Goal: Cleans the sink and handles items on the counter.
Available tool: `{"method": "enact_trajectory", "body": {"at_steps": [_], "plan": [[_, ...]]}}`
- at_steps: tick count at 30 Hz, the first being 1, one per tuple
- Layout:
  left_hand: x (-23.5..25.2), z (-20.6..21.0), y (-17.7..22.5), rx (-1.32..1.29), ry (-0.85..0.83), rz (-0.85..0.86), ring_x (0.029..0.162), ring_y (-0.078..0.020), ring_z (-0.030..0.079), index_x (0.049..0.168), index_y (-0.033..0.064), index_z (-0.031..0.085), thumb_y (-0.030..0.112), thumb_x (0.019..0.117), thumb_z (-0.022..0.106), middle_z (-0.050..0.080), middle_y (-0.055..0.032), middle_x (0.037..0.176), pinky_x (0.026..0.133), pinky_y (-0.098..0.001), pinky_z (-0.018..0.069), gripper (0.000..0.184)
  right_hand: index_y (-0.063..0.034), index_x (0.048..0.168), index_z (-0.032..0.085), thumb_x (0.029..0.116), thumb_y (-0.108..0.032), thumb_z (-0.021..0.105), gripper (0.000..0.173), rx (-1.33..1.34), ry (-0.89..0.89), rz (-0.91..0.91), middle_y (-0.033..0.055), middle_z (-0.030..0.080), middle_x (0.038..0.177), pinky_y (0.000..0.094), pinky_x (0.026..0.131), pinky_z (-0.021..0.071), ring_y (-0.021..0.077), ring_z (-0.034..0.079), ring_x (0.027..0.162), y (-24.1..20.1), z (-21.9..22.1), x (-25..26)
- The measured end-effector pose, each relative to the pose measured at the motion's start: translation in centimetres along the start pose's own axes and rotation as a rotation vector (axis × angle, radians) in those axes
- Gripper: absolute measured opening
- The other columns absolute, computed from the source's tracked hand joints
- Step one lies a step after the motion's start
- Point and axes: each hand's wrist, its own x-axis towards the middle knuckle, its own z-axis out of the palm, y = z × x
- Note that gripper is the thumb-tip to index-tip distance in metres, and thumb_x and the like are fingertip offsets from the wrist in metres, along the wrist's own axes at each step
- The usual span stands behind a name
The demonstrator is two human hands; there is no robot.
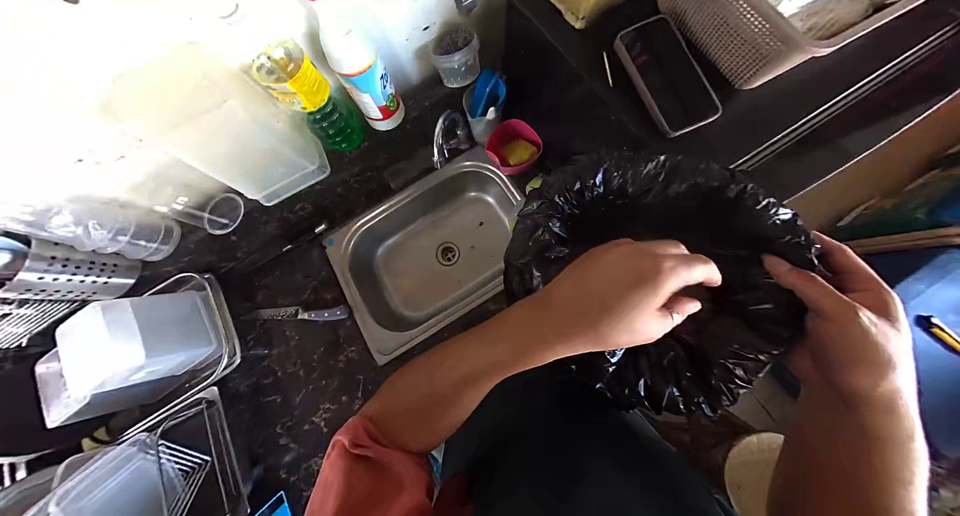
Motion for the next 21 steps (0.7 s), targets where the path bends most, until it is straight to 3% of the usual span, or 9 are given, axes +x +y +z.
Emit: {"method": "enact_trajectory", "body": {"at_steps": [3, 6, 7, 9, 12, 17, 21], "plan": [[-4.9, -3.9, -3.9, -0.237, 0.403, -0.054, 0.090, -0.0129, 0.069, 0.108, -0.0011, 0.073, 0.007, 0.0952, 0.066, 0.071, -0.0082, 0.101, 0.082, -0.0316, 0.0610, 0.017, -0.0059, 0.133, 0.060, 0.0958, -0.012, 0.063, 0.038, -0.031, 0.035, 0.007, 0.0000, 0.071, 0.114, 0.0299, 0.089, 0.0608, 0.0096, 0.070, 0.100, 0.0, 0.0, -0.1], [-10.1, -6.3, -14.9, -0.219, 0.627, -0.454, 0.087, -0.0143, 0.070, 0.111, 0.0013, 0.070, 0.011, 0.0980, 0.065, 0.073, -0.0078, 0.101, 0.079, -0.0344, 0.0612, 0.017, -0.0051, 0.133, 0.060, 0.0965, -0.010, 0.062, 0.037, -0.080, 0.097, 0.014, 0.0001, 0.070, 0.116, 0.0301, 0.092, 0.0600, 0.0096, 0.069, 0.103, 0.2, 0.2, -0.4], [-11.6, -6.1, -19.8, -0.175, 0.598, -0.635, 0.089, -0.0169, 0.071, 0.114, 0.0020, 0.070, 0.014, 0.0985, 0.065, 0.073, -0.0096, 0.103, 0.082, -0.0377, 0.0604, 0.020, -0.0048, 0.134, 0.059, 0.0966, -0.010, 0.062, 0.037, -0.104, 0.114, 0.017, -0.0002, 0.070, 0.118, 0.0297, 0.093, 0.0593, 0.0091, 0.069, 0.104, 0.1, 0.4, -0.5], [-13.9, -4.2, -28.8, -0.067, 0.381, -0.888, 0.102, -0.0275, 0.071, 0.121, 0.0021, 0.069, 0.017, 0.0996, 0.061, 0.073, -0.0161, 0.113, 0.093, -0.0500, 0.0574, 0.027, -0.0037, 0.135, 0.058, 0.0969, -0.010, 0.061, 0.039, -0.154, 0.145, 0.021, -0.0002, 0.069, 0.120, 0.0297, 0.095, 0.0586, 0.0089, 0.068, 0.107, 0.0, 0.8, -0.9], [-14.0, -0.1, -37.6, 0.034, 0.033, -0.935, 0.117, -0.0365, 0.064, 0.127, 0.0024, 0.067, 0.008, 0.0985, 0.057, 0.066, -0.0211, 0.125, 0.103, -0.0570, 0.0503, 0.031, -0.0031, 0.137, 0.056, 0.0968, -0.010, 0.061, 0.041, -0.233, 0.191, 0.032, -0.0006, 0.068, 0.122, 0.0294, 0.097, 0.0576, 0.0082, 0.067, 0.108, 0.1, 1.1, -1.3], [-12.5, 5.8, -45.8, 0.251, -0.198, -0.727, 0.135, -0.0426, 0.049, 0.134, 0.0039, 0.062, 0.004, 0.0935, 0.063, 0.055, -0.0211, 0.142, 0.109, -0.0577, 0.0459, 0.041, -0.0028, 0.138, 0.053, 0.0969, -0.012, 0.060, 0.042, -0.313, 0.257, 0.071, -0.0009, 0.069, 0.120, 0.0303, 0.095, 0.0590, 0.0083, 0.069, 0.105, -0.5, 2.0, -2.3], [-14.9, 7.6, -44.7, 0.314, -0.303, -0.757, 0.136, -0.0432, 0.048, 0.135, 0.0023, 0.062, 0.002, 0.0972, 0.060, 0.054, -0.0201, 0.143, 0.105, -0.0587, 0.0490, 0.037, -0.0029, 0.138, 0.054, 0.0967, -0.012, 0.061, 0.043, -0.312, 0.267, 0.056, 0.0003, 0.068, 0.122, 0.0318, 0.098, 0.0575, 0.0102, 0.068, 0.108, -0.3, 2.0, -2.8]]}}
